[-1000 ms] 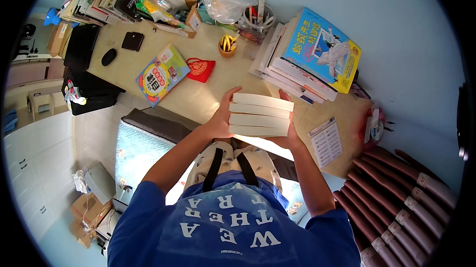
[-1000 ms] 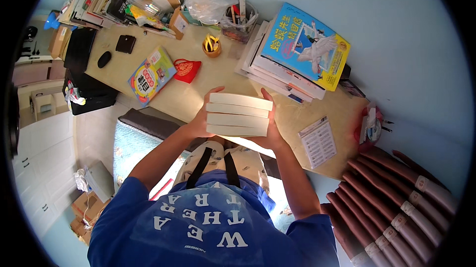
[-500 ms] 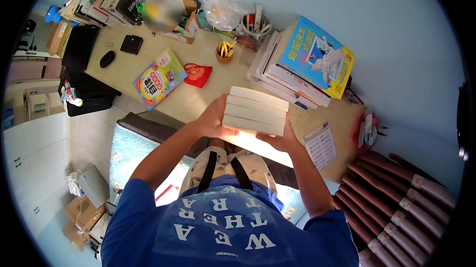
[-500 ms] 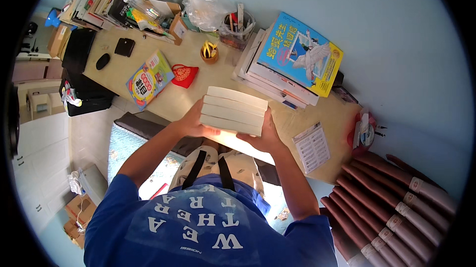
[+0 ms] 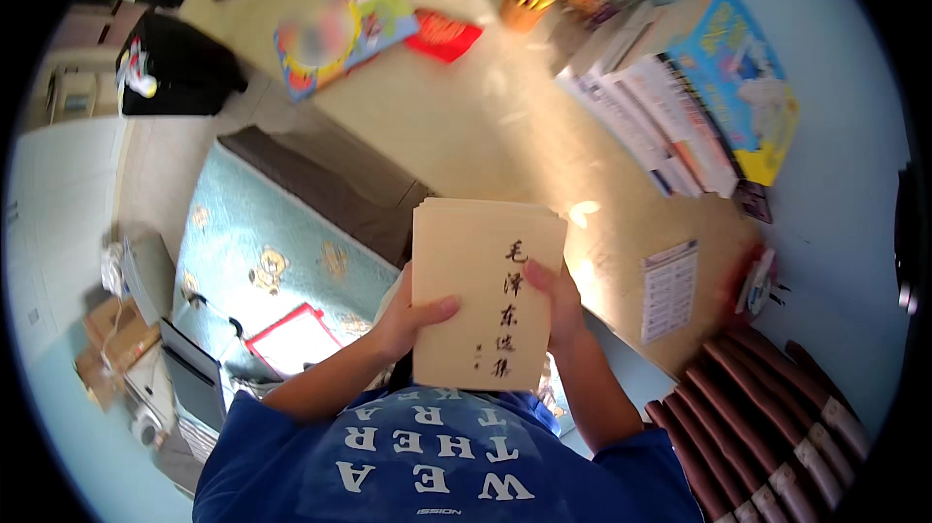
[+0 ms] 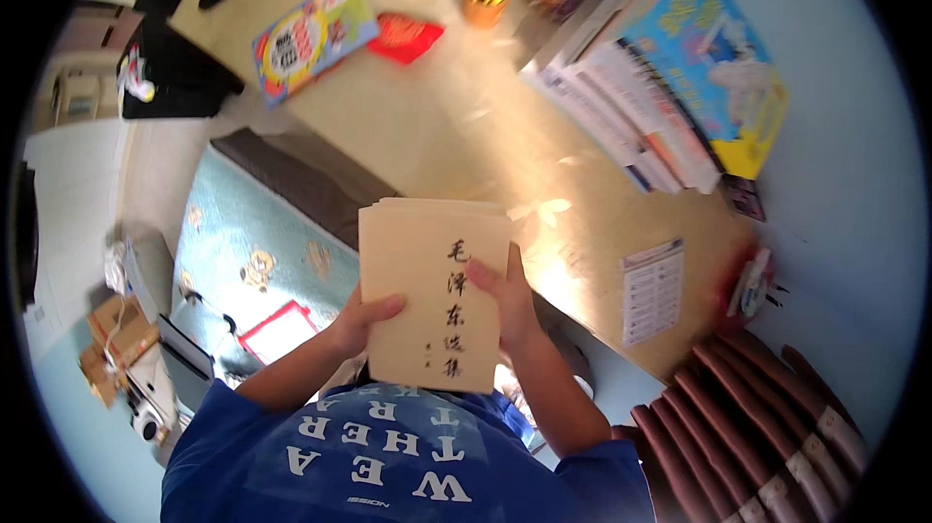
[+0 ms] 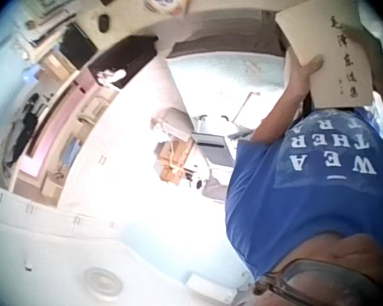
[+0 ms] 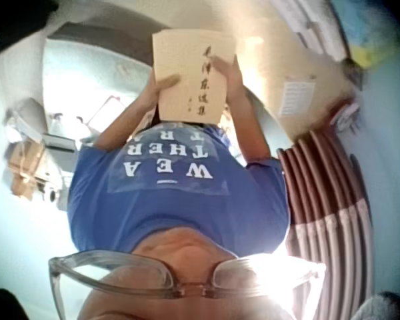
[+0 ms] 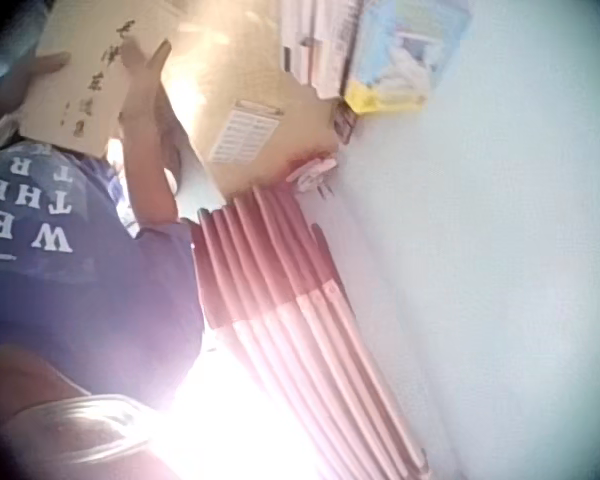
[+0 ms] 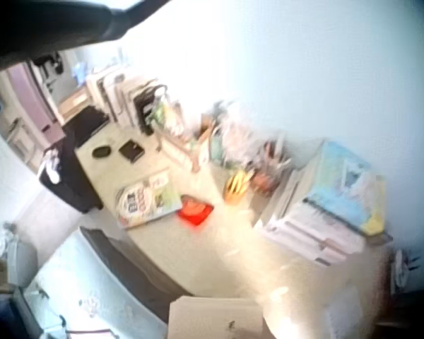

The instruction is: The person organizes a cluttered bedroom by picking up items from the floor and desk, including a hanger, a plastic bag, a laptop, and several books. They place the laptop on the bed, sit down, and briefly read a book before stacking it with other books and placing them on a shelf.

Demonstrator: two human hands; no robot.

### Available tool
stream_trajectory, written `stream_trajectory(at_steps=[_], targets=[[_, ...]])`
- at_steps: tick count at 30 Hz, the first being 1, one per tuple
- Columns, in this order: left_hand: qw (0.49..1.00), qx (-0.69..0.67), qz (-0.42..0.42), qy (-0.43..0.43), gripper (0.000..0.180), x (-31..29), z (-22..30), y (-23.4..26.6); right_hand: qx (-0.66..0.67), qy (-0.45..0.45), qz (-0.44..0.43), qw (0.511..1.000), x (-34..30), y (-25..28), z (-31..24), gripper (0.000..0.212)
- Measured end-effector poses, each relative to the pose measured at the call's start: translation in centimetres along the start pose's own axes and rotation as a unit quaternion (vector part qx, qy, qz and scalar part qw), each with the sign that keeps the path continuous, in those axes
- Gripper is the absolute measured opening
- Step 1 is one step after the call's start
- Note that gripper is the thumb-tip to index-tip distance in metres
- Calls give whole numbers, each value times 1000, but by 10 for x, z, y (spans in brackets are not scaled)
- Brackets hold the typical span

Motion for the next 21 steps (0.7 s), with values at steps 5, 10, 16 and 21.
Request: stream_trajectory(at_steps=[5,10,16,21], targets=[[994,-109,27,7,71,-21,-75,62,-3,30,-8,1000,-32,12,97,52],[989,-144,-4,35,61,-7,-173,118,88,-14,-97,991,-38,62,180,50],[999,-9,10,31,46,-22,-248,152,46,-2,-5,999,-110,98,243,47],[996,9,-21,-80,47,-38,-253,151,33,25,-64,997,-138,83,230,51]])
Point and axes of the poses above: each hand's wrist, its own x-axis towards the middle knuckle, its own y-axis out of the back of the hand, z = x × y, the point moved 4 cm from there along x, towards the middle knuckle, and after that the axes turned 14 degrees about y, right-handed, at the moved point
